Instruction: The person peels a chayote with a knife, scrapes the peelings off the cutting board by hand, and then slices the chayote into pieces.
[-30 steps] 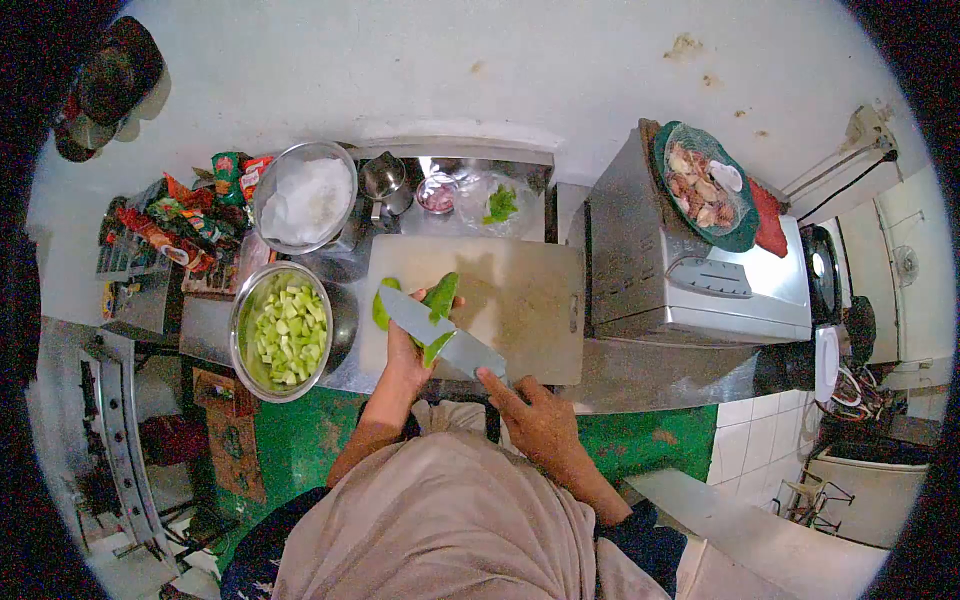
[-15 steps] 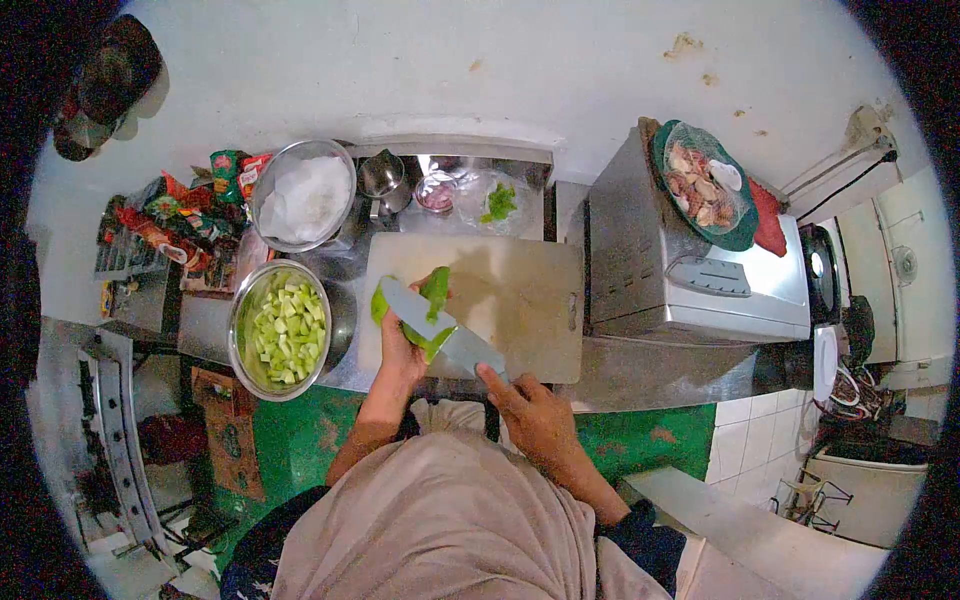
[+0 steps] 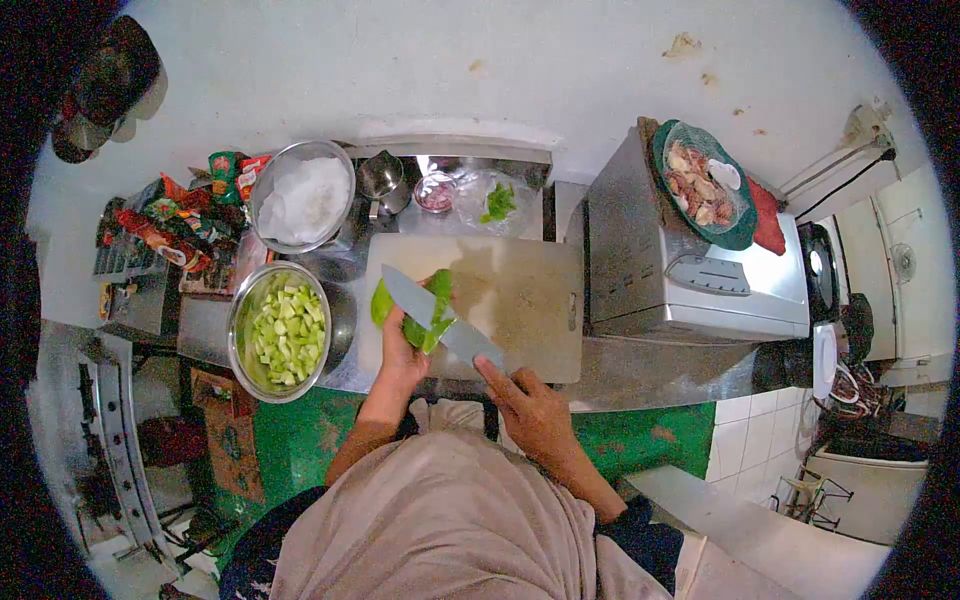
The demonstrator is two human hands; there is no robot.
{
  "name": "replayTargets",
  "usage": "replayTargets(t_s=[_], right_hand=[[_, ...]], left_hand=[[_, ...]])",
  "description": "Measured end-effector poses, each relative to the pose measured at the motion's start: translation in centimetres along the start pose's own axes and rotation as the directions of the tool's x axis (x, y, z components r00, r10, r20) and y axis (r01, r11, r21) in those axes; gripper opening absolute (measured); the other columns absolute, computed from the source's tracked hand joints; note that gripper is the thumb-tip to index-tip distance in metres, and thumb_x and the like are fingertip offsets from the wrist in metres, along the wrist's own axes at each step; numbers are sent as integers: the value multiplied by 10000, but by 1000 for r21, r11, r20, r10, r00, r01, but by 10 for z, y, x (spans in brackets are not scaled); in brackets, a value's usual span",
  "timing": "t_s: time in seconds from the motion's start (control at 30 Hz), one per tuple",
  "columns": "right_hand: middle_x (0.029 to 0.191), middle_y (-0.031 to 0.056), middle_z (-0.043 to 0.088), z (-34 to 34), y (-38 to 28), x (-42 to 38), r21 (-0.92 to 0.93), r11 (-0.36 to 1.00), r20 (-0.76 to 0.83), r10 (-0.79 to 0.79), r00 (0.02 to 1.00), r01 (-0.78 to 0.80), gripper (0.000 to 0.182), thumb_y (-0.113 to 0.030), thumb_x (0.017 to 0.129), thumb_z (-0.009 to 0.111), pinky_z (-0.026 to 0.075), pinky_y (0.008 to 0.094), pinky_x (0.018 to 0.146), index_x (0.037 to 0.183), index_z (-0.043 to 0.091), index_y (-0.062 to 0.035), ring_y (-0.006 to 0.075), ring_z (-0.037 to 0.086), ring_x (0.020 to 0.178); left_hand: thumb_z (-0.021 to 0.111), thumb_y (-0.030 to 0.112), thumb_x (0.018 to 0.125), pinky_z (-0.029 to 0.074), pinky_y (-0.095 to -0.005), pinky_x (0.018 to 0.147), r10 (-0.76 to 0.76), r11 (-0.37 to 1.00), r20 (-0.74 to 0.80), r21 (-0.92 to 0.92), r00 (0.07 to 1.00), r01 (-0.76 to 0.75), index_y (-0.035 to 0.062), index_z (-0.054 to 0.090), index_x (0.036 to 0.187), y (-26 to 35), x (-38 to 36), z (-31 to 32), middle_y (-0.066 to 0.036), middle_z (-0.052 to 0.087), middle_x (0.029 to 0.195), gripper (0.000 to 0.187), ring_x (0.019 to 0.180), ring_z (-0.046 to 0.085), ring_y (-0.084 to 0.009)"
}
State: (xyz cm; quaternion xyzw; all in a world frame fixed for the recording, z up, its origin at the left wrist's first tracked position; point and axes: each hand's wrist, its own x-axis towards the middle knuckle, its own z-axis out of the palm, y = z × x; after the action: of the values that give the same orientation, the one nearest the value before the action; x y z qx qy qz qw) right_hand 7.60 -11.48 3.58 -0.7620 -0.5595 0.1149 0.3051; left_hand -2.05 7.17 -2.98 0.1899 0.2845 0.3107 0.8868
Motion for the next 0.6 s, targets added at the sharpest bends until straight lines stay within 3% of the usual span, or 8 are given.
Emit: replayTargets(t_s=[0.03, 0.13, 0.23, 0.33, 0.43, 0.5, 0.6], right_hand=[[746, 79, 539, 0, 0, 2, -11, 1000, 0, 5, 1000, -5, 482, -125, 860, 645, 467, 377, 519, 1318, 558, -246, 244, 565, 604], [750, 82, 538, 1, 0, 5, -43, 999, 1, 16, 1000, -16, 487, -125, 864, 639, 465, 381, 523, 1327, 549, -246, 250, 564, 610], [751, 93, 536, 0, 8, 0, -31, 998, 10, 53, 999, -52, 482, -139, 875, 628, 465, 391, 541, 1336, 537, -247, 267, 565, 618], [747, 104, 531, -1, 13, -1, 74, 990, 20, 122, 992, -124, 465, -162, 889, 616, 474, 400, 570, 1339, 533, -250, 294, 568, 628], [740, 109, 527, -3, 12, 3, 152, 977, -1, 148, 989, -146, 448, -151, 887, 614, 469, 392, 570, 1323, 550, -234, 303, 565, 631], [742, 105, 533, -2, 14, 1, 184, 976, -24, 127, 992, -120, 448, -144, 883, 616, 469, 387, 568, 1319, 555, -232, 299, 567, 630], [751, 95, 538, -6, 10, -6, 109, 994, 5, 29, 1000, -29, 458, -147, 873, 625, 472, 390, 550, 1316, 557, -244, 287, 572, 632]], left_hand=[[513, 289, 903, 482, -334, 929, -14, 1000, -21, 5, 1000, 14, 36, 541, 1238, -4, -1, 0, -83, 619, 1143, 422, 1031, 609, -198], [489, 390, 900, 518, -325, 633, 34, 999, -106, 33, 994, -31, 118, 559, 1198, -12, 4, 1, -81, 664, 1019, 409, 845, 642, -187], [539, 379, 865, 488, -325, 566, -59, 998, -38, 28, 998, 60, 126, 582, 1144, 13, 0, -2, -50, 650, 904, 379, 739, 624, -171], [575, 387, 840, 432, -300, 466, 0, 998, -141, 60, 990, 9, 119, 594, 1084, 17, -9, 21, -25, 622, 813, 363, 644, 595, -160], [562, 364, 851, 441, -277, 493, -58, 998, -91, 17, 994, 60, 125, 576, 1120, 16, -9, 19, -33, 629, 915, 360, 691, 593, -130], [556, 385, 854, 429, -266, 457, -62, 997, -38, -46, 997, 60, 108, 586, 1123, 14, -5, 14, -47, 641, 868, 387, 640, 588, -156], [534, 390, 870, 469, -272, 490, -80, 993, -51, -94, 995, 75, 84, 583, 1157, 16, -9, 14, -89, 664, 899, 422, 619, 590, -177]])
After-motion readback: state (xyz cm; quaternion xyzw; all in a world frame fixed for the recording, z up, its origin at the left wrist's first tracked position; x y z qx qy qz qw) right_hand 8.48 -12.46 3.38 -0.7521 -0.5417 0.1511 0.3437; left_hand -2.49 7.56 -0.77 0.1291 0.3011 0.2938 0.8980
